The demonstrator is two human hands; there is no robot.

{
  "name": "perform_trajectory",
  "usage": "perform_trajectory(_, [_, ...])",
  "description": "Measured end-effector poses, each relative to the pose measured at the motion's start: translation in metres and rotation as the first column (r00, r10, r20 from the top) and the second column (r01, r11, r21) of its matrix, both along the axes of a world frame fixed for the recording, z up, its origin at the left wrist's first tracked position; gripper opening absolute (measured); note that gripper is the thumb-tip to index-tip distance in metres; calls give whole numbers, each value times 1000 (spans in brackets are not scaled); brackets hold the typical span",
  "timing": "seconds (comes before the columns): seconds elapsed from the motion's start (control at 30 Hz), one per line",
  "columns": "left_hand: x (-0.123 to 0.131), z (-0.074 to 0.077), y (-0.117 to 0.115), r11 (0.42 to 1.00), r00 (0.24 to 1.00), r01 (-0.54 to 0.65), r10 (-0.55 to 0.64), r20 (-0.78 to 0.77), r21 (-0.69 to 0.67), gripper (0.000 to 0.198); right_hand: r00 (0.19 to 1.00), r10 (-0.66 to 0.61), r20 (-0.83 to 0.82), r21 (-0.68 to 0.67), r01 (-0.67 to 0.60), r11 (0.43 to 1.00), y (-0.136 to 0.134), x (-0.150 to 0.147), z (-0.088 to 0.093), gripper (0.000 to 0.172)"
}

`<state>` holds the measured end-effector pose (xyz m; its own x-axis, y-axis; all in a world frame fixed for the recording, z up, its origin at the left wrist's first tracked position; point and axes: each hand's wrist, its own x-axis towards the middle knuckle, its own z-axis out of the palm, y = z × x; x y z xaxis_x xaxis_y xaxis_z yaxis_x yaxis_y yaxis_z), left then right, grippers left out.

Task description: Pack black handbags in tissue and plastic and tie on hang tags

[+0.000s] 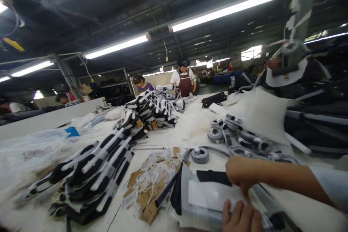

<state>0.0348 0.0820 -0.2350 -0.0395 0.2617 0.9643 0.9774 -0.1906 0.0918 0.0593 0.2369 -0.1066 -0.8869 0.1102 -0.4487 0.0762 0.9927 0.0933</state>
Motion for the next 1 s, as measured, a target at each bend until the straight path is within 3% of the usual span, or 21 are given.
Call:
perform_trajectory(0.07, [-4, 9, -14, 982, 998, 62, -66, -18, -176, 20, 999, -24, 34, -67, 26, 997, 5, -1, 5, 36])
perform_trajectory(0.17, [-9, 18, -35, 883, 988, 144, -153, 18, -447, 39, 997, -60, 41, -155, 66, 986, 15, -2, 12, 24])
perform_trajectory(0.27, [-11, 21, -45, 794, 979, 200, -187, 82, -574, 45, 995, -92, 26, -209, 96, 973, 27, -3, 17, 17])
perform_trajectory(0.37, [-10, 21, -46, 768, 976, 215, -192, 103, -603, 45, 993, -114, 39, -246, 120, 962, 35, -3, 24, 18])
perform_trajectory(0.57, [-10, 24, -45, 783, 977, 212, -193, 95, -585, 45, 991, -120, 58, -271, 131, 954, 40, -5, 29, 19])
perform_trajectory(1.0, [-5, 21, -38, 857, 973, 219, -154, 173, -466, 38, 987, -140, 82, -236, 155, 959, 47, -13, -2, 25])
